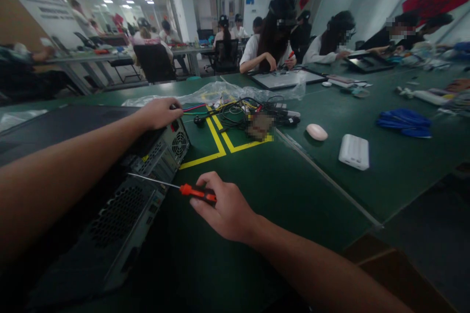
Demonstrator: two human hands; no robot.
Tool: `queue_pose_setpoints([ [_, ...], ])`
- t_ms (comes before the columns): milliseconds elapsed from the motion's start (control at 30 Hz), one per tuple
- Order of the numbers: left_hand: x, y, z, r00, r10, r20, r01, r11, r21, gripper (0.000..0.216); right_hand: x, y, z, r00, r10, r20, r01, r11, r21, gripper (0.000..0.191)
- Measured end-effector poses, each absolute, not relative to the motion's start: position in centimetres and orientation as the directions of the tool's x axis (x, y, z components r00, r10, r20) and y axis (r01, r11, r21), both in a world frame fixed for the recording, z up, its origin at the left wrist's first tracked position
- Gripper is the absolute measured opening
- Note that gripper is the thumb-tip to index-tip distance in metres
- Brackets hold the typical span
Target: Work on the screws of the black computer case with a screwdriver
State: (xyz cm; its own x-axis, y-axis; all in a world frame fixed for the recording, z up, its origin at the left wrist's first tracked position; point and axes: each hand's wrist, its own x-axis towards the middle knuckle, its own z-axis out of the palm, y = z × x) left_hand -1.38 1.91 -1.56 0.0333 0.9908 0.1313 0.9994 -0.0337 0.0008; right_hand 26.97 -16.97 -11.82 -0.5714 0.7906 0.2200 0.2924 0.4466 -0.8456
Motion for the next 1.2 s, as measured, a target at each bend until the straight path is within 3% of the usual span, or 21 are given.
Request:
queue_pose_setpoints([
  [467, -1.0, 1.3, -1.1, 0.075, 0.993, 0.089, 0.997, -0.078, 0.02, 0.065, 27.2, -16.4, -11.7, -0.511, 0.793, 0.331, 0.269, 0.514, -0.815, 0.021],
  [700, -1.5, 1.4, -1.1, 0.106, 0.99, 0.088, 0.993, -0.11, 0.036, 0.064, 27.0, -16.4, -11.2, -0.505, 0.802, 0.32, 0.276, 0.501, -0.821, 0.022],
  [933, -1.0, 1.0, -0.7, 0.093, 0.994, 0.059, 0.994, -0.09, -0.056, 0.07, 27.1, -16.7, -11.7, -0.531, 0.806, 0.262, 0.257, 0.448, -0.857, 0.029],
  [1200, -1.5, 1.3, -0.9, 0.099, 0.994, 0.054, 0.995, -0.097, -0.038, 0.07, 27.0, -16.6, -11.4, -0.558, 0.792, 0.249, 0.28, 0.462, -0.841, 0.014],
])
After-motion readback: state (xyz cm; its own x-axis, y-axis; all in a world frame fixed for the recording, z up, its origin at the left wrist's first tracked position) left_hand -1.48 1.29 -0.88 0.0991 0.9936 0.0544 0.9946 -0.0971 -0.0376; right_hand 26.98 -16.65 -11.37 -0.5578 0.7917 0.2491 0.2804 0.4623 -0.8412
